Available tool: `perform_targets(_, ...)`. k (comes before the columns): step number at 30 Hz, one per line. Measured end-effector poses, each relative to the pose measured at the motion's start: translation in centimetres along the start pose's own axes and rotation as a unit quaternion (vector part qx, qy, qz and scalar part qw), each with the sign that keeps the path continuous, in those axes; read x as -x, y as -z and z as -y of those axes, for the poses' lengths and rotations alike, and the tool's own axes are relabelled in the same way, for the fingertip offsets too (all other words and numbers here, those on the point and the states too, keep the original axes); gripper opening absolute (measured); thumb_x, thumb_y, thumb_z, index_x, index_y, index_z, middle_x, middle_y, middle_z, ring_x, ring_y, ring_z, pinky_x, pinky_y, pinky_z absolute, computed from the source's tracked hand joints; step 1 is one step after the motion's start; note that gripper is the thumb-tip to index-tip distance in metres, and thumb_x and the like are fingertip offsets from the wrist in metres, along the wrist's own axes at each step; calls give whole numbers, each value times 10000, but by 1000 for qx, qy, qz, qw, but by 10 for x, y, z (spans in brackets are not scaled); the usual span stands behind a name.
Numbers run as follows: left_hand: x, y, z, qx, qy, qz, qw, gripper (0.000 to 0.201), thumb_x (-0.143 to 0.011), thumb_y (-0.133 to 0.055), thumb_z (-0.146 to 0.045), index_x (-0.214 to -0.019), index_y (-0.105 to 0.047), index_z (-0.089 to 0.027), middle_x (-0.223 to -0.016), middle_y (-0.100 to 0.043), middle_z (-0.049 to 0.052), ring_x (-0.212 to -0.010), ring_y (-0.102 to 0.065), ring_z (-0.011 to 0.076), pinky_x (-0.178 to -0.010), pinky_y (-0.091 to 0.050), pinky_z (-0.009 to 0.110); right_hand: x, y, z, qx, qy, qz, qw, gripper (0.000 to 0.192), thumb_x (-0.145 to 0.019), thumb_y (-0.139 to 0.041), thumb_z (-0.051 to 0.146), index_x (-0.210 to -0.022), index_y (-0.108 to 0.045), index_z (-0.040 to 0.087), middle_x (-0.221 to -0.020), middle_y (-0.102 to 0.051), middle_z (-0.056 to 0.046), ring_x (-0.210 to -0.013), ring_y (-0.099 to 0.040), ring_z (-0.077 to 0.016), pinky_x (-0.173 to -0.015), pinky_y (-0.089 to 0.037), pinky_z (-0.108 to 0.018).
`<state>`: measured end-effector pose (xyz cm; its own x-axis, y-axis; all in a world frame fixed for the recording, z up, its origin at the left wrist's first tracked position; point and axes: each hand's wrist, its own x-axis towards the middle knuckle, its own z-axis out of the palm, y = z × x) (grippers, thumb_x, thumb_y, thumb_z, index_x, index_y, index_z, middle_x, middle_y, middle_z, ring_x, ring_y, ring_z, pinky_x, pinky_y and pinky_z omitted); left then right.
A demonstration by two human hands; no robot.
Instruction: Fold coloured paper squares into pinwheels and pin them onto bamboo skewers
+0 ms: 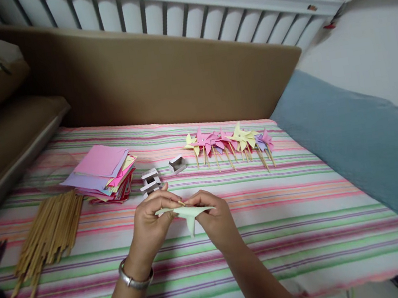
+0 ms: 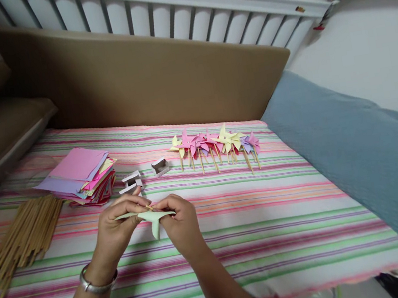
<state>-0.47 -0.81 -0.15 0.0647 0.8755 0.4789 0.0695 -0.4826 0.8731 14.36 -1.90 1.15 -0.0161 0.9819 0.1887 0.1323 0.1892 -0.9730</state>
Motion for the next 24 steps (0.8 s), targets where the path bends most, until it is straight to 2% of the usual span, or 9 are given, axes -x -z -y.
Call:
perform_targets(9,0,0,2,24,14,-5,1000,30,-705,-695,-220,-680,-680,-216,-756,-686,18,-753,-632,166,-1001,-369,457,-1,-1,-2,-30,-14,8,999,67,-660,-622,146,-661,-661,199,-680,-615,8,-650,-582,-141,-614,-458,-248)
perform_targets(24,0,1,9,39,29,-3,999,72,-694,-688,-168,-656,-684,-229,-732,-671,-4,-738,-619,156,-1030,-323,453,-2,-4,1,-36,1,-17,999,136,-636,-563,90,-620,-660,183,-642,-609,8,-642,-578,-134,-597,-444,-229)
